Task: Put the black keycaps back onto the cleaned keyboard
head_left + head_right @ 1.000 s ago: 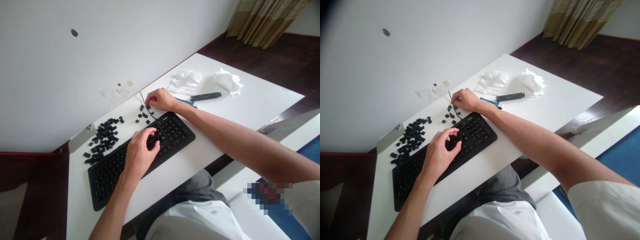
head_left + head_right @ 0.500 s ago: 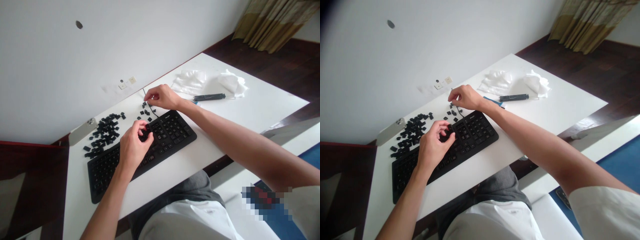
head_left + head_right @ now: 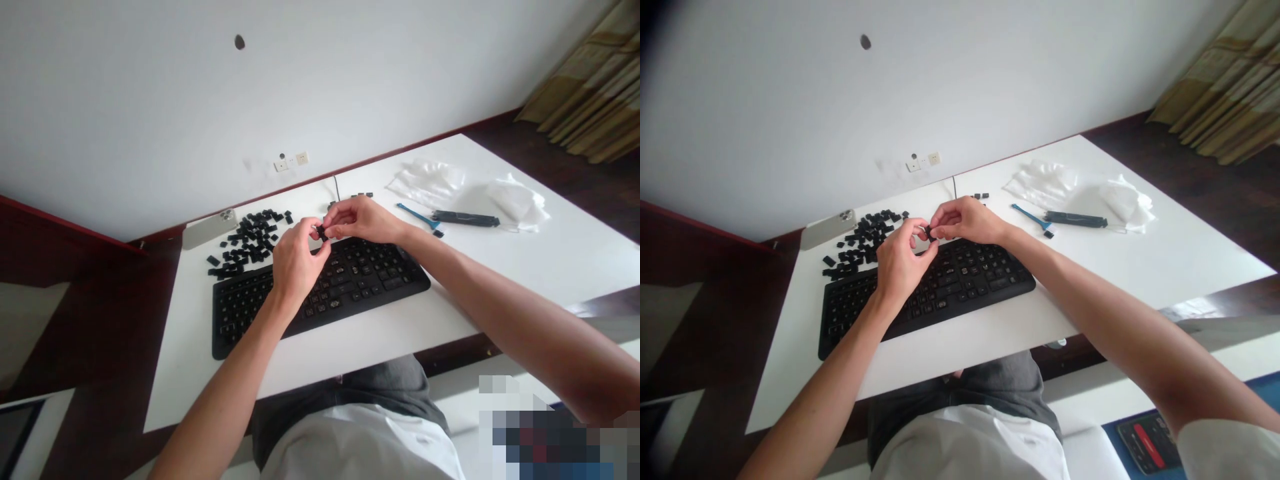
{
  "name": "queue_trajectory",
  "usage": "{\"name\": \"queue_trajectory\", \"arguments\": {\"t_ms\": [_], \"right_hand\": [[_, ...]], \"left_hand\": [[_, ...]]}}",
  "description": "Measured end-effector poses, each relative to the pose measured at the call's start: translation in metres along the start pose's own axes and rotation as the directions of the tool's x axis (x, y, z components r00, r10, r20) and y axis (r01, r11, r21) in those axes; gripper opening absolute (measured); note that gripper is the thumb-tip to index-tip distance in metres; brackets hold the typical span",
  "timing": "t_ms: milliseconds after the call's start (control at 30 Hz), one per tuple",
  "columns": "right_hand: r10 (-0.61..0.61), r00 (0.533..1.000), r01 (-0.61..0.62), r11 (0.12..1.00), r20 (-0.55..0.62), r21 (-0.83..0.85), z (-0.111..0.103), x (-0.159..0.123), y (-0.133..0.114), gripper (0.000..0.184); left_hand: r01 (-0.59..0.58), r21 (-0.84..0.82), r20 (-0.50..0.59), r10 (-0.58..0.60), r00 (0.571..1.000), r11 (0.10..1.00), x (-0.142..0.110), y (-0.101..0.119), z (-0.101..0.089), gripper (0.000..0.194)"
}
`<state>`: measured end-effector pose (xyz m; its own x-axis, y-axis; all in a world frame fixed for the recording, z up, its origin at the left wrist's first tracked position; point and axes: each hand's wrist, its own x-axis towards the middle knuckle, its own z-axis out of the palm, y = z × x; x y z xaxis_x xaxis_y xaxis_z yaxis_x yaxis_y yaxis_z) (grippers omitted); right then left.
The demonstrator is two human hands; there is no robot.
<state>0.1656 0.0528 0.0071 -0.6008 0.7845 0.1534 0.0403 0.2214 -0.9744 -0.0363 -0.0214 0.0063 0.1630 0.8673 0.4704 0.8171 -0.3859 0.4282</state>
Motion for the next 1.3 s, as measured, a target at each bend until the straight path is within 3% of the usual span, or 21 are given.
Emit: {"name": "queue_trajectory", "arguments": {"t_ms": [200,333,467,633,733,800,933,1100,1300], "right_hand": [[0.044,0.992,-0.05,0.997,-0.115,-0.052,0.019,0.0,-0.002,0.025],[0.038,0.963,-0.063,0.994,-0.267,-0.088,0.027,-0.006,-0.008,0.027],[0.005,0.86,-0.17,0.946,-0.511,-0.277,0.032,-0.035,-0.015,0.031],[-0.015,0.718,-0.328,0.875,-0.696,-0.357,0.058,-0.094,-0.021,0.025],[-0.018,0.682,-0.407,0.821,-0.731,-0.4,0.082,-0.12,-0.021,0.022],[-0.033,0.672,-0.445,0.78,-0.74,-0.44,0.096,-0.128,-0.021,0.021],[-0.147,0.683,-0.442,0.697,-0.716,-0.565,0.111,-0.126,-0.02,0.017],[-0.257,0.711,-0.409,0.607,-0.655,-0.682,0.112,-0.117,-0.015,0.019],[-0.273,0.72,-0.388,0.603,-0.637,-0.697,0.113,-0.115,-0.011,0.018]], "left_hand": [[-0.024,-0.05,-0.024,0.022,0.999,0.998,0.001,-0.007,0.003,0.023],[-0.073,-0.059,0.025,0.075,0.997,0.996,0.005,-0.011,-0.004,0.039],[-0.062,-0.02,0.034,0.063,0.997,0.998,0.009,-0.019,-0.01,0.053],[-0.011,-0.07,0.053,0.014,0.998,0.997,0.011,-0.027,-0.009,0.037],[-0.066,-0.145,0.099,0.081,0.992,0.987,0.01,-0.025,-0.007,0.028],[-0.158,-0.215,0.16,0.194,0.968,0.964,0.01,-0.022,-0.007,0.027],[-0.29,-0.335,0.276,0.388,0.879,0.896,0.009,-0.018,-0.004,0.032],[-0.289,-0.342,0.329,0.402,0.854,0.894,0.005,-0.016,0.003,0.028],[-0.272,-0.319,0.365,0.382,0.849,0.908,0.003,-0.013,0.008,0.035]]}}
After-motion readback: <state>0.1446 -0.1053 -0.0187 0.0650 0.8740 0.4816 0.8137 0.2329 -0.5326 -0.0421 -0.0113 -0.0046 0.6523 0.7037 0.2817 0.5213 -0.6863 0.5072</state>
